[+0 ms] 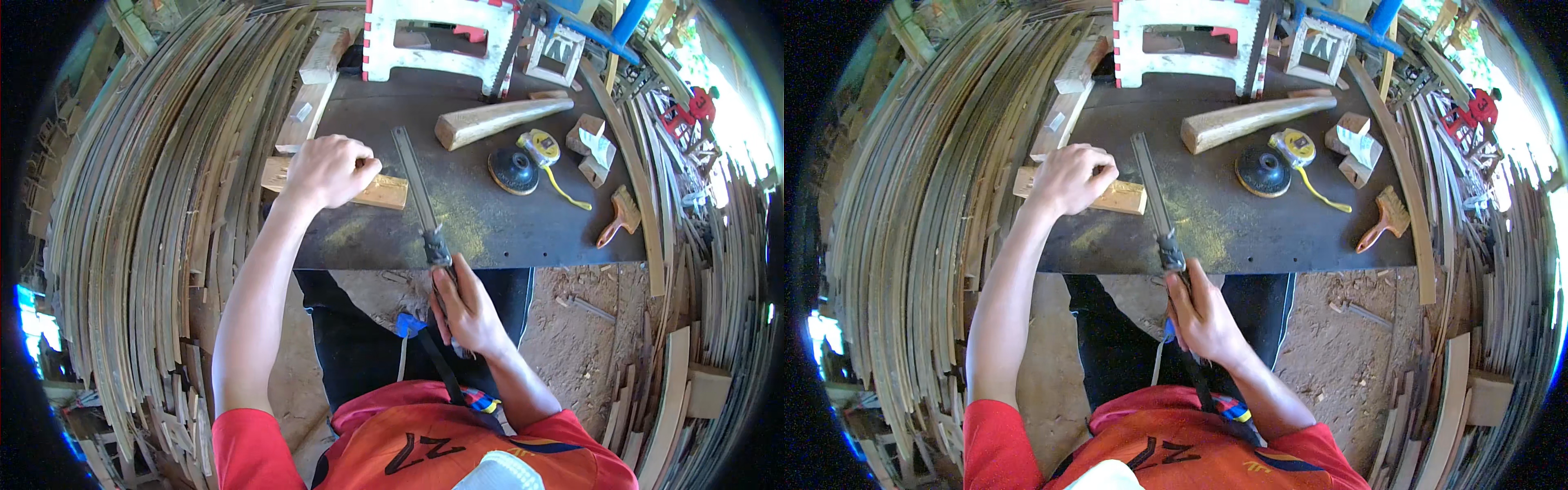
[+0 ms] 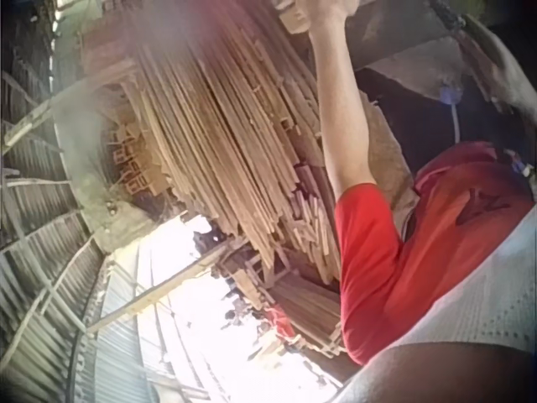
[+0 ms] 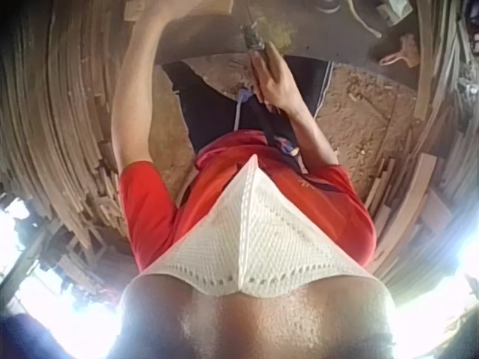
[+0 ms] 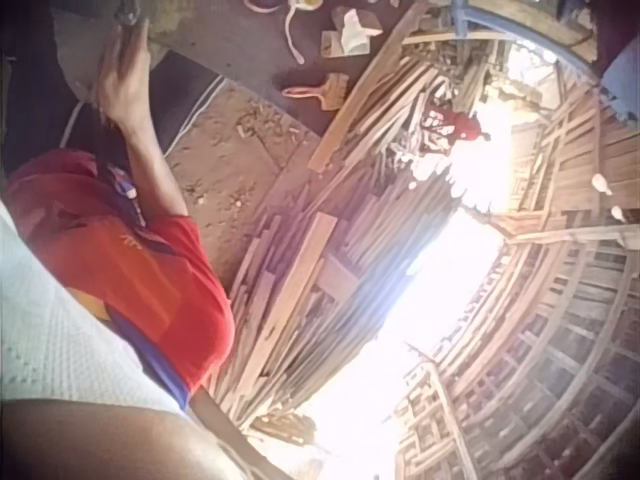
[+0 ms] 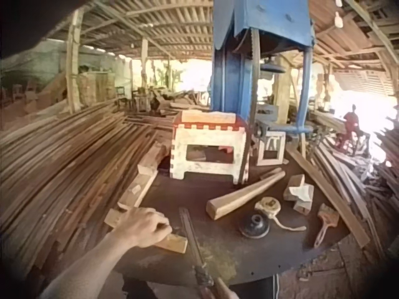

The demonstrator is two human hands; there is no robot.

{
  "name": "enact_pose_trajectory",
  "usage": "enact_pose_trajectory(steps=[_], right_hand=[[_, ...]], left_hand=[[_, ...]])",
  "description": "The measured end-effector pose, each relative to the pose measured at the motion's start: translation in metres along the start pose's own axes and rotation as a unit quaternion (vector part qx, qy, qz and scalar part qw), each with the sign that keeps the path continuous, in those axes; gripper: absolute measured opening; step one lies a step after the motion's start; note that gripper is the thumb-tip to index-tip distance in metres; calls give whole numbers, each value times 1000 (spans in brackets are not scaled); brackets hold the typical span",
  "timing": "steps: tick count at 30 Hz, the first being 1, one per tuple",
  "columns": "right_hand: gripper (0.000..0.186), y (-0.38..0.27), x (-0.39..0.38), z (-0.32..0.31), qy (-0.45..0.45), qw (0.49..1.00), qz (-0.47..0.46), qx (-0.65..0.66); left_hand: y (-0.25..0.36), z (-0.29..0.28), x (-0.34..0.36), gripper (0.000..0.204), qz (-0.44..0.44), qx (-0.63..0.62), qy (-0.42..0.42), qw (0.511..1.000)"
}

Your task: Manually cutting a small wooden block using a hand saw on a workbench.

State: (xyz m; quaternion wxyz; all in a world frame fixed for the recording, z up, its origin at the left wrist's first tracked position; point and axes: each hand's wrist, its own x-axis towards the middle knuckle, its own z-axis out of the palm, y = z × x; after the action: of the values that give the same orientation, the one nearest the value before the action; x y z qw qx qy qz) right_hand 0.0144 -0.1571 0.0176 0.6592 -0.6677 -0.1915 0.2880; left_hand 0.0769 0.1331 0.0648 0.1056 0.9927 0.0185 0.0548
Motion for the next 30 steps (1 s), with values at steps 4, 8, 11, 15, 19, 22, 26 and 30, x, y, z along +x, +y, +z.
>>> enact_pose_trajectory(steps=[4, 8, 11, 15, 19, 22, 26, 30], right_hand=[[18, -3, 3, -1, -4, 1000, 29, 11], [17, -9, 9, 7, -2, 1000, 21, 22], [19, -1, -14, 4, -3, 999, 41, -5], [18, -9, -5, -1, -8, 999, 35, 1], [18, -10, -4, 10, -2, 1000, 6, 1], [24, -4, -25, -1, -17, 997, 13, -73], [24, -21, -17, -2, -19, 996, 40, -71], [24, -12, -15, 0, -12, 996, 23, -81]], left_hand=[[-2, 3, -4, 32, 2, 4, 11, 1000], [8, -11, 0, 33, -25, -4, -92, 995], [1, -3, -5, 35, -14, -1, -66, 998], [2, -5, -8, 35, -2, 3, -35, 999], [-4, 2, -10, 34, 11, 5, 2, 1000], [-4, -3, -7, 34, 10, -5, 6, 1000], [-1, -2, -3, 35, -6, -10, -17, 1000], [-6, 3, -6, 35, -15, -9, -6, 1000]])
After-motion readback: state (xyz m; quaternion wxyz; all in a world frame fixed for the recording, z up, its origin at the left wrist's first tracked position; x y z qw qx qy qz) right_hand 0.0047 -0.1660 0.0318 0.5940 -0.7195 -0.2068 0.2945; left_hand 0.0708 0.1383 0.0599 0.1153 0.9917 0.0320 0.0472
